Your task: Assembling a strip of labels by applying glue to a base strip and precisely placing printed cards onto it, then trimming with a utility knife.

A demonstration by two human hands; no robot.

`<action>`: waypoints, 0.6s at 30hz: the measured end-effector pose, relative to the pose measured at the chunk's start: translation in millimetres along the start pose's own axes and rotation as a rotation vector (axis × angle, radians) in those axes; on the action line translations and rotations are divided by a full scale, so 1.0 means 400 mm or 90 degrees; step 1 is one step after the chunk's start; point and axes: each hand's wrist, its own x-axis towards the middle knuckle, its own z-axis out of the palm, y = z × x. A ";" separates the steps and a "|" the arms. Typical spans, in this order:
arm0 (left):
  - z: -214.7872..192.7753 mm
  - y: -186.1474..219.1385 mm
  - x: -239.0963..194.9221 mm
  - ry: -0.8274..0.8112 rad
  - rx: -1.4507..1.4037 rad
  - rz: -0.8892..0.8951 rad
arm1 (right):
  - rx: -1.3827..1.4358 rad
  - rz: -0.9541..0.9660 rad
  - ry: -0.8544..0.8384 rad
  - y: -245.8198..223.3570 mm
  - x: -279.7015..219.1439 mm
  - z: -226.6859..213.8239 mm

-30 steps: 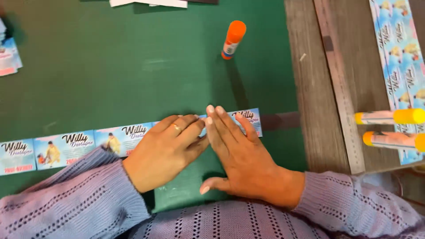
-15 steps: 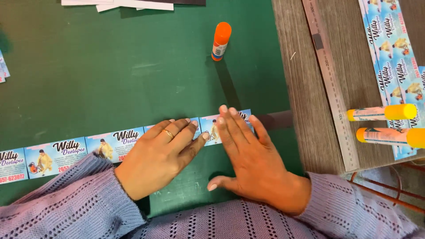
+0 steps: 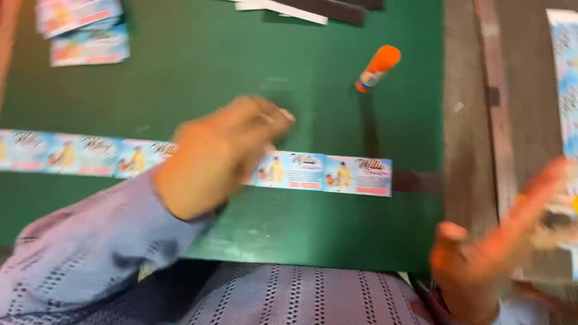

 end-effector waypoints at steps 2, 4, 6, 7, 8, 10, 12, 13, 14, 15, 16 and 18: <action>-0.075 -0.084 -0.040 0.077 0.141 -0.078 | 0.091 0.017 0.049 0.002 -0.025 -0.008; -0.122 -0.231 -0.098 -0.021 0.589 -0.302 | -0.001 0.071 0.101 0.016 -0.055 0.004; -0.141 -0.439 -0.136 -0.024 0.655 -0.303 | 0.010 0.010 0.120 0.061 -0.083 0.020; -0.151 -0.543 -0.154 -0.031 0.718 -0.300 | 0.019 -0.046 0.137 0.082 -0.100 0.027; -0.192 -0.620 -0.189 -0.033 0.718 -0.300 | 0.019 -0.045 0.136 0.088 -0.108 0.021; -0.218 -0.760 -0.260 -0.017 0.717 -0.240 | 0.007 -0.082 0.141 0.100 -0.116 0.014; -0.237 -0.834 -0.324 0.003 0.717 -0.179 | -0.001 -0.104 0.152 0.138 -0.143 0.009; -0.260 -0.870 -0.351 0.014 0.717 -0.148 | -0.012 -0.125 0.161 0.158 -0.157 0.008; -0.258 -0.862 -0.369 0.021 0.713 -0.116 | -0.013 -0.123 0.160 0.167 -0.160 0.013; -0.255 -0.854 -0.386 0.028 0.708 -0.084 | -0.006 -0.142 0.188 0.177 -0.163 0.019; -0.247 -0.844 -0.405 0.034 0.701 -0.052 | 0.000 -0.162 0.214 0.188 -0.168 0.021; -0.232 -0.718 -0.445 0.049 0.688 0.010 | 0.004 -0.160 0.208 0.206 -0.188 0.024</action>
